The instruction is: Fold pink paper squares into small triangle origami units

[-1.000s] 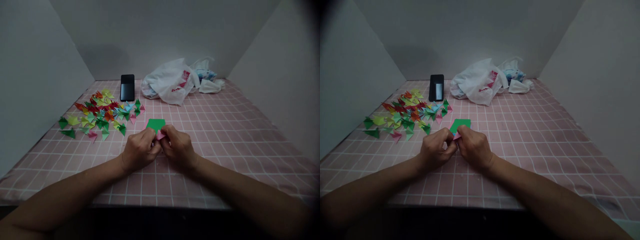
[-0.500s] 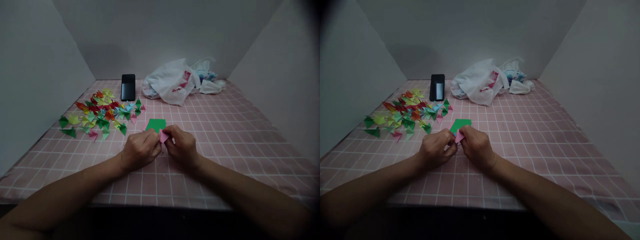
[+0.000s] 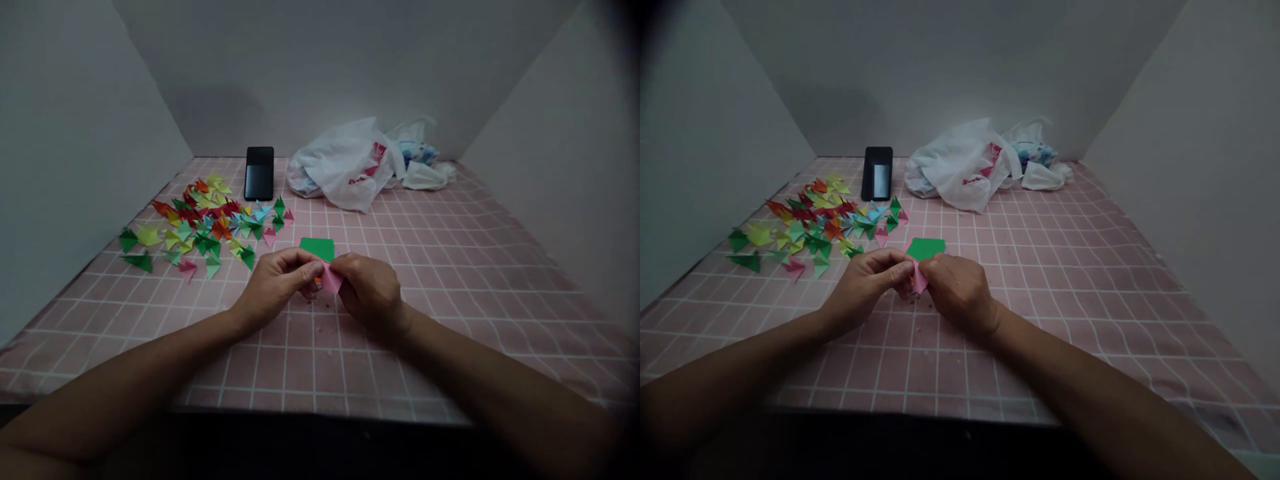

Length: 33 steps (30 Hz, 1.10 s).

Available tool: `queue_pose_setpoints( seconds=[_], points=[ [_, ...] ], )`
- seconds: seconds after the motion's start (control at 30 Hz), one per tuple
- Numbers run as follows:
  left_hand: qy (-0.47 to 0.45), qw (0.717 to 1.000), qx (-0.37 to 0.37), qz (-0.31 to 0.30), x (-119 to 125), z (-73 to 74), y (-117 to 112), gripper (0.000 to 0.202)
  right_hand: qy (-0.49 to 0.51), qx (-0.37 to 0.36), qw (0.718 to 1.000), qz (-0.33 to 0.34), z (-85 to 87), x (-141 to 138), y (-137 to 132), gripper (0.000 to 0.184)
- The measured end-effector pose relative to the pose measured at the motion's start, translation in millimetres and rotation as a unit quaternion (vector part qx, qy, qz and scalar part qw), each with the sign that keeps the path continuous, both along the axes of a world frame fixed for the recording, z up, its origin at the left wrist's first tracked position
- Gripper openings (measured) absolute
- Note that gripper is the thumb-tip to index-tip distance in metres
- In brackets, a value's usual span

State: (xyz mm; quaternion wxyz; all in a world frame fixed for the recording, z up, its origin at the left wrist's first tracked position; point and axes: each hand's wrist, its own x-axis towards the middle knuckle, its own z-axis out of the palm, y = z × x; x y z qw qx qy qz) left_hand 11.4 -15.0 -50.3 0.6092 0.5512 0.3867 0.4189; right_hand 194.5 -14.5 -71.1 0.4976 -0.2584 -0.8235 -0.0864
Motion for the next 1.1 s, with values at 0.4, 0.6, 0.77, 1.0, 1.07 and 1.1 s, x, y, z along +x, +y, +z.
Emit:
queue_pose_setpoints(
  seconds=[0.4,0.6,0.77,1.0,1.07,1.1],
  points=[
    [-0.021,0.999,-0.035,-0.004,1.9,3.9,-1.2,0.016,-0.01,-0.017,1.0,0.017,-4.5,0.5,-0.4,0.013],
    [-0.029,0.998,-0.048,-0.013,-0.1,-0.3,0.7,0.019,0.004,-0.02,0.999,0.03,-4.9,-1.1,-0.2,0.014],
    [-0.031,0.995,-0.086,-0.027,0.0,1.1,3.0,0.022,0.002,-0.024,0.999,0.03,-5.8,-0.9,1.4,0.014],
    [-0.042,0.988,-0.143,-0.046,-2.0,1.1,6.4,0.023,-0.013,-0.055,0.997,0.062,-9.4,1.6,4.5,0.021],
    [-0.051,0.986,-0.153,-0.049,-2.1,-0.6,7.0,0.025,-0.012,-0.063,0.996,0.069,-9.8,1.4,5.2,0.021],
    [-0.057,0.985,-0.158,-0.051,-2.2,-1.4,7.3,0.025,-0.014,-0.069,0.995,0.074,-9.9,1.2,5.3,0.021]
  ],
)
